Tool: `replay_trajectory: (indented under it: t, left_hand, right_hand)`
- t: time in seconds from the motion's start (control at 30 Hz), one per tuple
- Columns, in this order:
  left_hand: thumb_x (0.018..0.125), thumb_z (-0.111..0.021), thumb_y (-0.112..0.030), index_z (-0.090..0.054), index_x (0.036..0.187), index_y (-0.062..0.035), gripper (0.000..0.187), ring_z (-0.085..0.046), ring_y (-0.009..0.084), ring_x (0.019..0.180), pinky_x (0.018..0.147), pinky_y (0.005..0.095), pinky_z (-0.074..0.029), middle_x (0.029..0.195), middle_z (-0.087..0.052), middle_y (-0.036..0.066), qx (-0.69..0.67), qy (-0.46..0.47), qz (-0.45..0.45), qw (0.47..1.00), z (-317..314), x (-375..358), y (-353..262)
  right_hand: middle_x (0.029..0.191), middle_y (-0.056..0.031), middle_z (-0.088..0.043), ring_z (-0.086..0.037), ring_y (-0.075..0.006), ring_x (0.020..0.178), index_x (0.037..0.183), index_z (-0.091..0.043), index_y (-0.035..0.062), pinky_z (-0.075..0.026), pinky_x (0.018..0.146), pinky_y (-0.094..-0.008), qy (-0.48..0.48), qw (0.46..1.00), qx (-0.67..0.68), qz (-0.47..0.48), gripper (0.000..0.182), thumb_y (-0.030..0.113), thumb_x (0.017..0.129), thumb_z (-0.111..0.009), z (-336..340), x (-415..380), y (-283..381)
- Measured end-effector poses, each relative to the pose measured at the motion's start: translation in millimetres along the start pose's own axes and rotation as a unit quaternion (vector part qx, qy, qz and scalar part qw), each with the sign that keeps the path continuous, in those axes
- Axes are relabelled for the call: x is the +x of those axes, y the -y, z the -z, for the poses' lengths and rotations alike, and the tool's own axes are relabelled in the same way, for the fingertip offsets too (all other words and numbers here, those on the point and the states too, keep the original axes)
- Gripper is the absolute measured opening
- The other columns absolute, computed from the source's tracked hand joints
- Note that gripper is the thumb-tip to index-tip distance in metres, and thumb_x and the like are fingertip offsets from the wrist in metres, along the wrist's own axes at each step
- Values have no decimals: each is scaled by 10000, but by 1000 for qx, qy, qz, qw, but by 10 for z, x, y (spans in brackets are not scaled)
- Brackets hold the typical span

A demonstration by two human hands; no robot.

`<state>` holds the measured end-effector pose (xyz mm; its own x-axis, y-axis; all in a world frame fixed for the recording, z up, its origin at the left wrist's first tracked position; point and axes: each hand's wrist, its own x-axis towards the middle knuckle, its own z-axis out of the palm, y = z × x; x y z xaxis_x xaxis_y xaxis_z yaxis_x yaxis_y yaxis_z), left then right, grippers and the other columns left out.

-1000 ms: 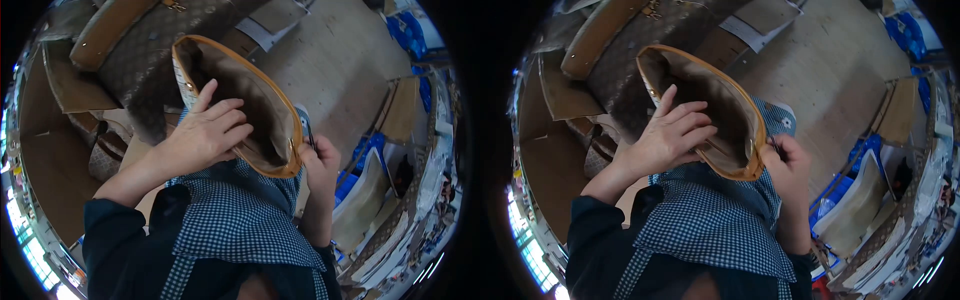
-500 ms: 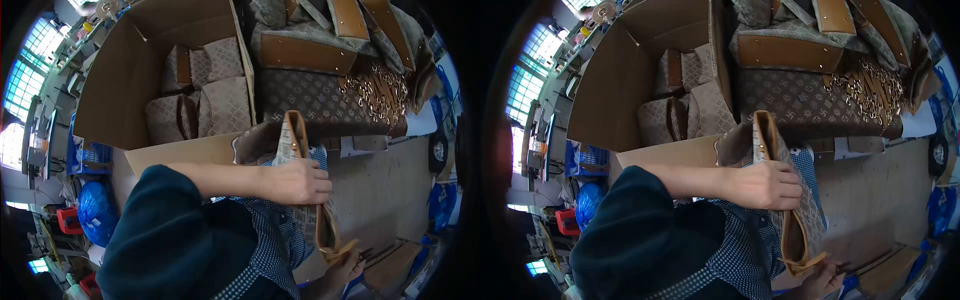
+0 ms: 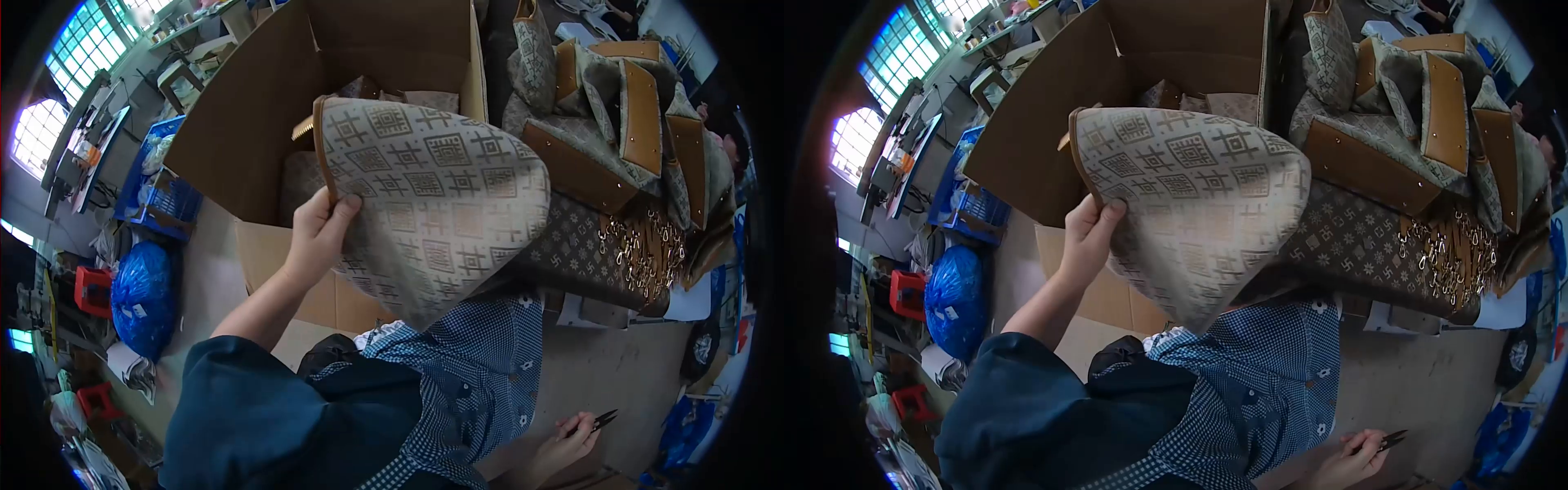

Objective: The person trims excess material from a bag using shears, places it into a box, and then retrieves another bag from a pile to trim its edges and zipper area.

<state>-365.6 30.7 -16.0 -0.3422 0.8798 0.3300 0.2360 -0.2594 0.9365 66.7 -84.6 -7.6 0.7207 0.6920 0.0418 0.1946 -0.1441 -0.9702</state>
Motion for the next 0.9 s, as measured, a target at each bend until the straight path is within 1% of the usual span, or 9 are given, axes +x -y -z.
replay_trajectory:
  t: [0.13,0.2,0.33,0.43,0.57,0.63,0.67,0.7,0.9]
  left_hand:
    - [989,-595,-126,-583,881,-2,166,-463,27,799,702,199,-402,845,-575,-52,134,-106,-85,982,402,382,-170]
    - [987,-595,-104,-606,931,21,138,-476,16,836,719,194,-407,861,-601,-30,57,-149,-156,975,771,720,-3]
    - [988,-616,-203,-656,1013,25,233,-520,47,804,716,215,-426,864,-632,-10,121,-282,-188,933,1104,1472,-181]
    - [968,-606,-278,-682,1067,17,320,-649,151,814,731,301,-477,939,-714,113,312,-290,-188,885,1518,2256,-178]
    - [935,-551,-361,-575,1276,-52,461,-661,366,1014,864,451,-512,1104,-687,198,605,-221,-87,760,1176,3226,11]
    - [930,-544,-407,-437,1452,-108,611,-609,378,1140,932,488,-497,1271,-622,178,683,-134,55,716,732,3583,390]
    - [917,-553,-418,-351,1498,-122,682,-571,358,1204,973,479,-487,1363,-545,178,685,-95,65,719,552,3645,593]
    - [909,-573,-400,-384,1481,-113,667,-537,362,1241,990,473,-475,1379,-522,177,657,-79,77,746,348,3691,737]
    - [918,-600,-314,-493,1413,-111,546,-505,307,1265,977,441,-481,1378,-508,132,519,-23,-106,848,-338,3361,898]
  right_hand:
    - [656,-17,-494,-441,-77,583,815,-557,-12,-358,553,-224,5,1000,1,-10,114,40,893,-492,-151,59,20]
    - [655,-16,-492,-443,-78,583,813,-556,-11,-359,553,-223,5,1000,0,-17,114,39,893,-492,-213,85,25]
    - [652,-15,-490,-446,-79,583,809,-553,-10,-361,554,-222,5,999,-3,-39,114,36,894,-493,-364,128,15]
    - [651,-14,-488,-448,-79,583,806,-551,-9,-363,555,-220,8,998,-7,-56,114,34,895,-494,-491,154,5]
    - [649,-13,-486,-451,-80,583,802,-549,-8,-365,555,-218,23,996,-17,-88,115,31,895,-495,-713,193,2]
    - [648,-12,-484,-453,-80,583,800,-548,-8,-366,556,-218,41,994,-26,-99,115,30,896,-496,-767,181,-22]
    - [647,-12,-484,-454,-81,583,799,-547,-7,-367,556,-217,51,993,-32,-102,115,29,896,-496,-775,173,-33]
    - [645,-13,-489,-446,-75,576,807,-553,-2,-359,548,-215,70,993,-37,-92,131,36,910,-482,-761,172,-92]
    - [619,8,-468,-407,-51,541,799,-552,18,-334,512,-204,106,986,-112,-71,172,46,948,-470,-595,116,-359]
